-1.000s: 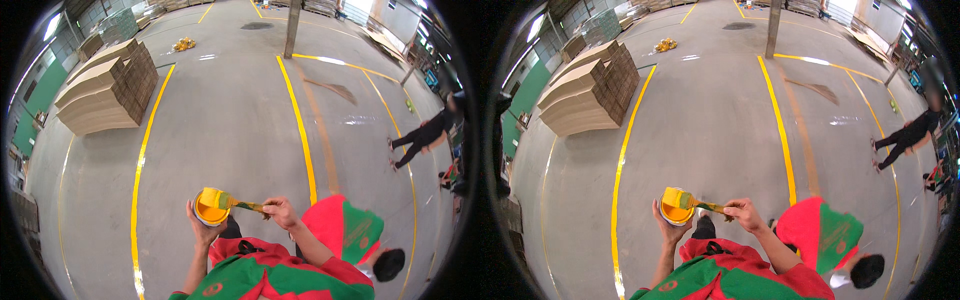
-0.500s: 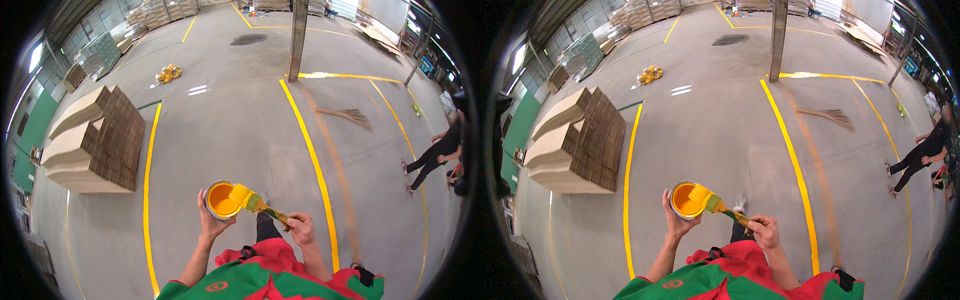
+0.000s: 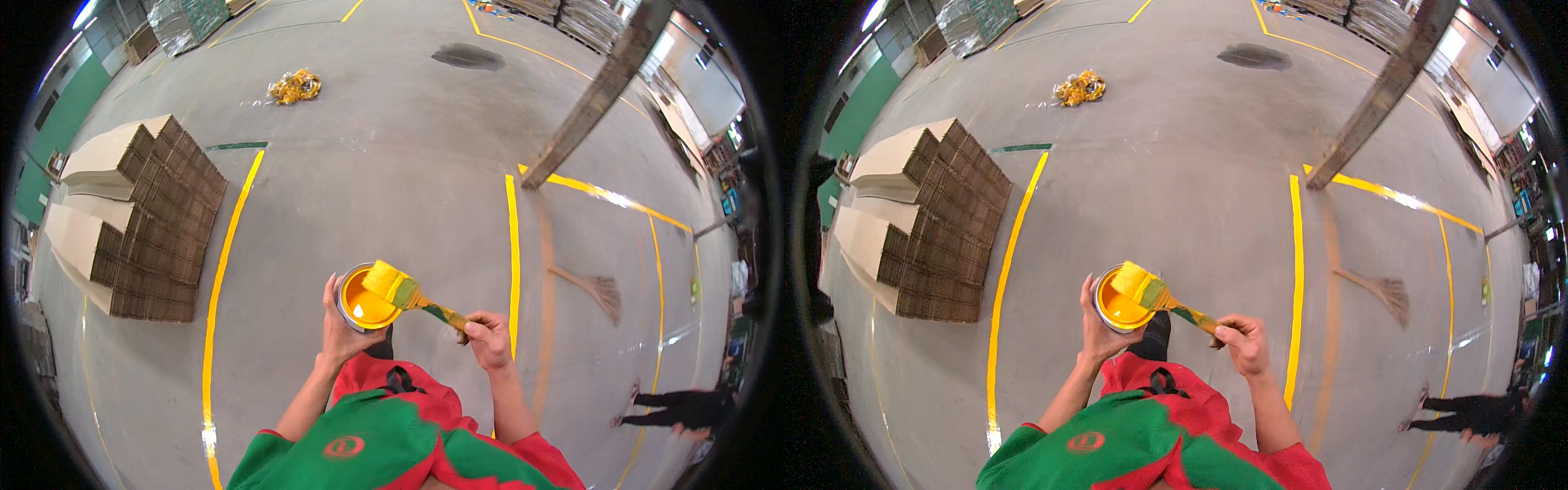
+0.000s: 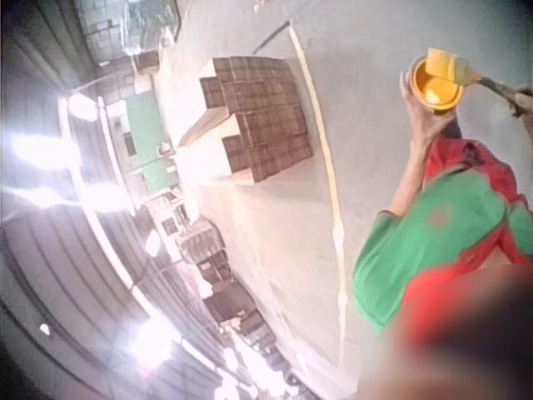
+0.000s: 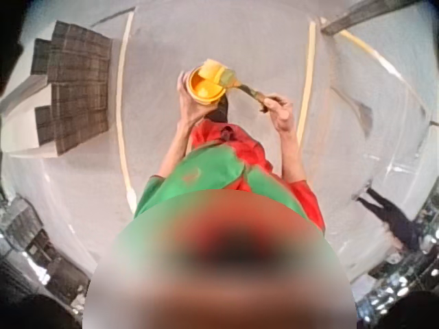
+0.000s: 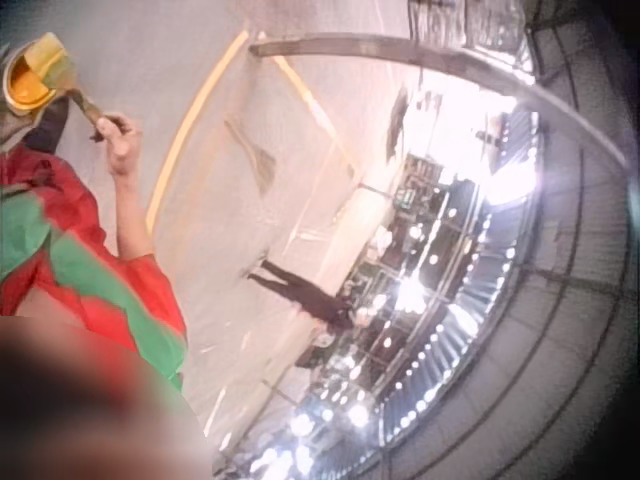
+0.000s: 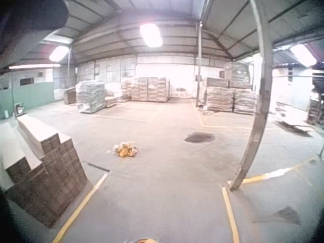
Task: The person paints a green line on the warehouse floor using a paintbrush and a can of green paint. They dip the brush into the paint can and apply the paint in long strokes along the floor, creating a straight line.
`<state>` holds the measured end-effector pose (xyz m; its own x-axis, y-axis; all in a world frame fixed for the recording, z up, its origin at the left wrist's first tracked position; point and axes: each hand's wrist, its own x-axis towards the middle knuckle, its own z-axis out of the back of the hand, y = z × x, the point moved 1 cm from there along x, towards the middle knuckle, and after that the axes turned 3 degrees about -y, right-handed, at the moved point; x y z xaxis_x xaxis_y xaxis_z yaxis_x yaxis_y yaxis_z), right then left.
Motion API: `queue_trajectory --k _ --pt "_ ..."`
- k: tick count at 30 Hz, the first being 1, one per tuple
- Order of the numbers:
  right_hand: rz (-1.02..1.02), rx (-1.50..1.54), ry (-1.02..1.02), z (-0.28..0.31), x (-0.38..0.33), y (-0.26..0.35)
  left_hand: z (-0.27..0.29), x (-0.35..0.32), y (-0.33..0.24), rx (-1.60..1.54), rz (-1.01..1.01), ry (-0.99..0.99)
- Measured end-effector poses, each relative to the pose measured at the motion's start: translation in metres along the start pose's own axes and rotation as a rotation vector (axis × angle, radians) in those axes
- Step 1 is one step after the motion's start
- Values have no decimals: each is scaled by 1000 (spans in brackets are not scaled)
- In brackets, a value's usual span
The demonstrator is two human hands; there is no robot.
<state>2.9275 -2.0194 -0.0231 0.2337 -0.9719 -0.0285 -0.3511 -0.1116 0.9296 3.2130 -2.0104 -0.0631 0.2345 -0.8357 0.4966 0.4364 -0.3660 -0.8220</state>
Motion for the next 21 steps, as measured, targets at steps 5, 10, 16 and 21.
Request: queue_trajectory --k 5,10,16,21 --pt "39 111 -108 -73 115 13 40 145 35 13 -174 89" --pt "35 187 -232 -136 239 68 64 335 63 38 -68 197" --pt "49 206 -266 -149 482 131 1 597 137 103 -59 237" --pt "54 189 -171 -148 657 192 -45 744 152 144 -138 177"
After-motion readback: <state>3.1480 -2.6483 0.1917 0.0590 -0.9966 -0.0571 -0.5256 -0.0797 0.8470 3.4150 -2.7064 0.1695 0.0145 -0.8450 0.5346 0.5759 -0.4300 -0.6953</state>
